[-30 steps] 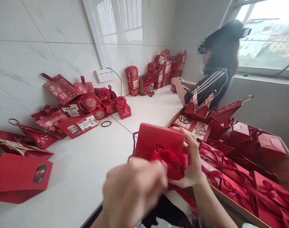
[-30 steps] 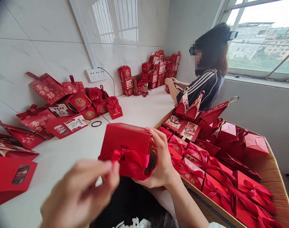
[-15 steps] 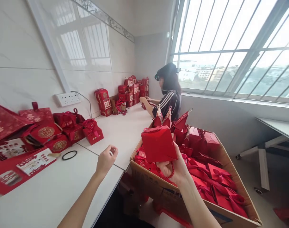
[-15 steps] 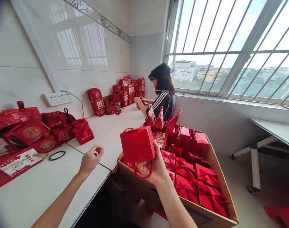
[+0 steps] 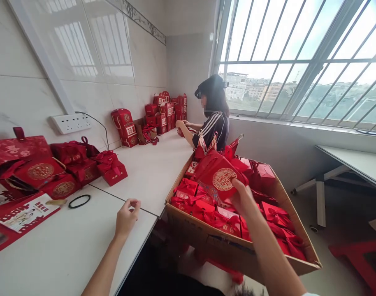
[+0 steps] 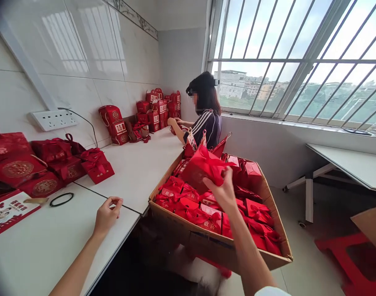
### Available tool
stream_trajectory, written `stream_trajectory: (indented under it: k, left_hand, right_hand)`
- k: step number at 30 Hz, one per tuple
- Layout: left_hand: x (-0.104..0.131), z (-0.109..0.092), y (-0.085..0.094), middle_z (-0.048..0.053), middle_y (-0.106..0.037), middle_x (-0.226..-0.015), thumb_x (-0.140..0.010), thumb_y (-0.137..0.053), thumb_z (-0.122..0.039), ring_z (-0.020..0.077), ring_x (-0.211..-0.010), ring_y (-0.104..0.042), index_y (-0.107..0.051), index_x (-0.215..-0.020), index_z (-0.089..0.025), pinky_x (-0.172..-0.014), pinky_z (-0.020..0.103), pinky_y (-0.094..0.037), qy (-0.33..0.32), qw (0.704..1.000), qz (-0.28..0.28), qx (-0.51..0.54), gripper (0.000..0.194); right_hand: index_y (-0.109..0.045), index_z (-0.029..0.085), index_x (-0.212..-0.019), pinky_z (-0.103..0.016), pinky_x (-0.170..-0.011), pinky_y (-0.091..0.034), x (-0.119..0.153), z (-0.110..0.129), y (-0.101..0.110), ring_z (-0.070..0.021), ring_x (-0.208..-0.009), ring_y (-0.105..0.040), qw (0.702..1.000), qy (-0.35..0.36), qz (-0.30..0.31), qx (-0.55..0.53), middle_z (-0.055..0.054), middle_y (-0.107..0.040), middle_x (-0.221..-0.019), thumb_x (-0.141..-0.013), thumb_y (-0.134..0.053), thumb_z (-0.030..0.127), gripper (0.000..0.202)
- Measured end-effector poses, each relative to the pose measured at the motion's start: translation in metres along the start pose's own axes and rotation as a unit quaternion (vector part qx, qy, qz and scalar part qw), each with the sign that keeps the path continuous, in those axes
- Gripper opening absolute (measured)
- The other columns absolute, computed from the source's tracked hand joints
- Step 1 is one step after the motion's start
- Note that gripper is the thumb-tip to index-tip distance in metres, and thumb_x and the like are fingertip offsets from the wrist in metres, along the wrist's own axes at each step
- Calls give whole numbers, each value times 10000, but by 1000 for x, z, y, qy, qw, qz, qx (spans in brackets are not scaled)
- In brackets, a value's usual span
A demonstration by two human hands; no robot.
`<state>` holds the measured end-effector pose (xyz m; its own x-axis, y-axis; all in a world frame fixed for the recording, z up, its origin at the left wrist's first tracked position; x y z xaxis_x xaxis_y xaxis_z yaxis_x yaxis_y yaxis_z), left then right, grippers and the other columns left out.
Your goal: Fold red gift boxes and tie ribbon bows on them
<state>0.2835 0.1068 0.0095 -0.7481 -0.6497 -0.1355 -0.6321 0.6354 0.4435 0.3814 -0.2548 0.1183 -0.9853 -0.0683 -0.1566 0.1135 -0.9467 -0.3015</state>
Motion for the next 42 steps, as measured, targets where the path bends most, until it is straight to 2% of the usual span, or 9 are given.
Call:
stream_trajectory:
  k: [1,3,6,14,21,25,30,35,42]
  left_hand:
    - [0,-1,0,-13,-566,-702,-734,-520,-411,88,-407,-480,-523,-758,-192,-442,222,-426,2,1000,4,0,220]
    - [0,-3,-2,-14,-569,-720,-741,-510,-411,84,-405,-480,-525,-767,-192,-454,225,-428,2,1000,14,-9,221]
    - [-1,-4,-6,-18,-598,-737,-751,-500,-408,88,-411,-504,-537,-771,-197,-494,234,-441,-5,998,34,-52,215]
    - [-1,-4,-12,0,-685,-741,-772,-493,-400,148,-548,-600,-592,-768,-220,-522,238,-395,-33,973,79,-215,206]
    - [0,1,-17,12,-683,-764,-839,-442,-391,161,-626,-599,-581,-835,-234,-556,233,-383,0,944,135,-301,210]
    - [0,3,-18,4,-687,-784,-846,-440,-387,166,-662,-613,-570,-844,-243,-571,234,-383,4,941,139,-308,194]
    - [1,2,-20,-6,-698,-782,-833,-457,-372,172,-693,-634,-574,-818,-242,-574,231,-381,-7,945,131,-301,175]
    - [5,2,-19,-24,-702,-792,-843,-442,-360,160,-701,-635,-563,-820,-243,-602,227,-381,-10,948,128,-290,170]
    - [10,6,-20,-38,-679,-768,-848,-436,-339,139,-686,-618,-543,-808,-241,-620,218,-377,-16,957,119,-263,151]
  right_hand:
    - [-485,203,-1160,-390,-695,-553,-4,15,18,-228,-822,-631,986,86,-56,135,-88,-610,-1080,-534,-785,466,743]
    - [-396,176,-1279,-483,-771,-523,-6,41,50,-268,-872,-606,895,204,-146,368,-168,-491,-1254,-469,-809,469,955]
    - [-334,149,-1338,-521,-781,-507,-9,52,95,-284,-848,-609,810,215,-164,520,-226,-423,-1312,-525,-760,545,999]
    - [-302,108,-1320,-505,-899,-460,-6,43,194,-344,-991,-610,812,63,-172,555,-253,-491,-1265,-490,-706,667,1080]
    - [-272,85,-1347,-492,-1014,-376,-4,53,225,-373,-1194,-500,793,19,-201,575,-263,-472,-1299,-475,-693,675,1134]
    - [-303,137,-1317,-472,-942,-450,-8,33,196,-333,-1063,-597,843,18,-133,520,-195,-563,-1197,-532,-712,609,1003]
    - [-261,206,-1320,-440,-892,-488,-24,-20,97,-262,-968,-639,908,1,47,415,-111,-622,-1128,-634,-711,486,867]
    - [-256,171,-1336,-444,-934,-458,-57,-67,10,-271,-1019,-619,901,17,126,415,-126,-602,-1155,-623,-728,425,892]
    - [-326,175,-1284,-455,-1045,-351,-76,-98,-40,-300,-1228,-479,877,74,134,456,-150,-495,-1289,-599,-731,402,828]
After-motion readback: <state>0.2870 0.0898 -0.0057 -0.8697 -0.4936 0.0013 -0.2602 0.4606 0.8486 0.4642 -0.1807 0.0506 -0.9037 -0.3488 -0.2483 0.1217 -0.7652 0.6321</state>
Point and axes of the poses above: each hand's wrist, its own x-axis away from the middle knuckle, its own y-axis out of the back of the hand, z = x × y, the point moved 6 cm from there along -x, towards the middle knuckle
